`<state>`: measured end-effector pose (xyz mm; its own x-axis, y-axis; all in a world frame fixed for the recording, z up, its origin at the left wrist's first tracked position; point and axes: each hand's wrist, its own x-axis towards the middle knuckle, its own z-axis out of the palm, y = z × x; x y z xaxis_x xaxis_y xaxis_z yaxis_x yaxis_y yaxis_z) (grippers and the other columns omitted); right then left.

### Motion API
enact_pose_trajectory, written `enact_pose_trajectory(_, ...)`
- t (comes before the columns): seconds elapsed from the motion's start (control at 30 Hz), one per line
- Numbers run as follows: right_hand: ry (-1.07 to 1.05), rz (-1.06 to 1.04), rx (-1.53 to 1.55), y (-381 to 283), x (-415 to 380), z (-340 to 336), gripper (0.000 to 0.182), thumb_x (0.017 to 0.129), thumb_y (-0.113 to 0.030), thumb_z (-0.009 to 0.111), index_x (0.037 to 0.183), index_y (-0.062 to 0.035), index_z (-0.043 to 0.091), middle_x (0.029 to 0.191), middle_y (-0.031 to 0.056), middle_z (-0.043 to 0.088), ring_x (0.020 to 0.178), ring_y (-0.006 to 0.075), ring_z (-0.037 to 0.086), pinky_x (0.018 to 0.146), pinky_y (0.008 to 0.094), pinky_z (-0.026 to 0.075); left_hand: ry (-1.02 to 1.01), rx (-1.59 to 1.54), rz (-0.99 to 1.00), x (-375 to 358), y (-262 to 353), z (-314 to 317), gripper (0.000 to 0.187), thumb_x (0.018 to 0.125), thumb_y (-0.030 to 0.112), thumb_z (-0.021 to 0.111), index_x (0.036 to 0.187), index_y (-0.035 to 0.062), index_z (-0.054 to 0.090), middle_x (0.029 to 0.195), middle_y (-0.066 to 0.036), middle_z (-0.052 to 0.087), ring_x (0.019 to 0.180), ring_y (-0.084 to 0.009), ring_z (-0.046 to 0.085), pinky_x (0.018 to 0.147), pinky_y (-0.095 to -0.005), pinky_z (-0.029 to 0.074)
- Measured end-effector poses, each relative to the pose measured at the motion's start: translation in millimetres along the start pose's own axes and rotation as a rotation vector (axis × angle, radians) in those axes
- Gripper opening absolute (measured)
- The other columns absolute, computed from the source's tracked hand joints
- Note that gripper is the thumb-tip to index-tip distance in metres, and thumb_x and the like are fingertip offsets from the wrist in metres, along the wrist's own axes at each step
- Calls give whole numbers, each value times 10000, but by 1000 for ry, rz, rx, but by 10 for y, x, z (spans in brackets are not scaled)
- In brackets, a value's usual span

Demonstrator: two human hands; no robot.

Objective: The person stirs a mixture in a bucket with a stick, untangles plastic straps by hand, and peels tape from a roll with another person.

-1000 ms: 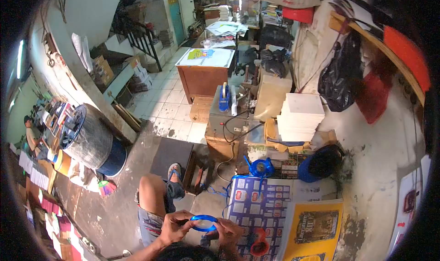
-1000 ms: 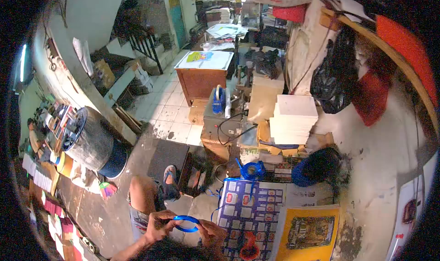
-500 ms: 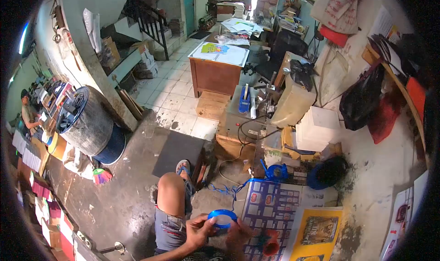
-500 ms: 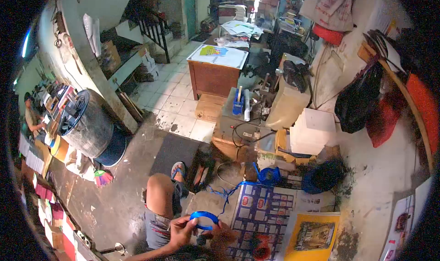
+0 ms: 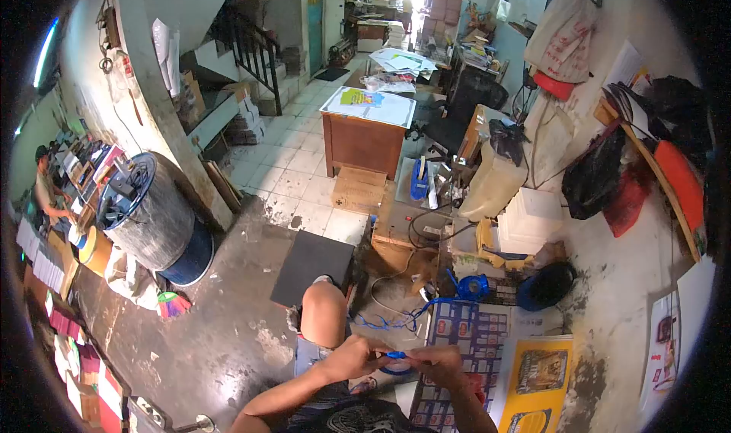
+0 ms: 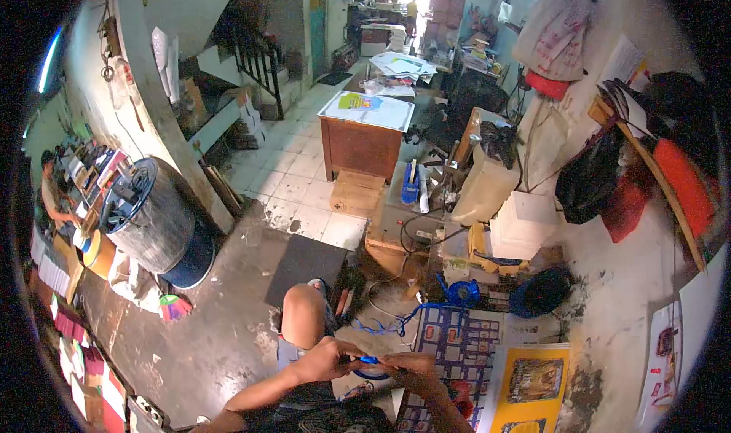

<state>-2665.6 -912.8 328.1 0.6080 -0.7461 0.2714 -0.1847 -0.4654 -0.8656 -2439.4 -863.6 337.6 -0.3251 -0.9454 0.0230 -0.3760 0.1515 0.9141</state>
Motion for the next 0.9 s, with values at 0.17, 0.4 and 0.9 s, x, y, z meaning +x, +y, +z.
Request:
enact_pose_trajectory(0.17,22,39,-64,-47,-83,70,186,755,-74,743,928,-18,704,834,130,694,721,204,677,616,294,531,116,170,69,-116,-32,95,190,780,71,684,952,-8,668,862,-169,663,717,-321,647,625,-355,512)
enact_pose_trajectory(0.4,107,-21,2,114,-263,56,185,691,-23,774,857,6,698,839,139,686,705,187,663,593,264,518,114,140,98,-133,76,124,199,798,94,675,975,4,662,782,-152,647,626,-302,606,560,-354,479)
enact_pose_trajectory(0.9,697,236,202,83,-443,314,175,750,-15,720,919,29,697,823,115,690,655,115,618,581,240,492,531,-696,-167,-92,29,936,150,867,119,654,943,-6,686,722,-29,639,550,-67,556,478,-210,431)
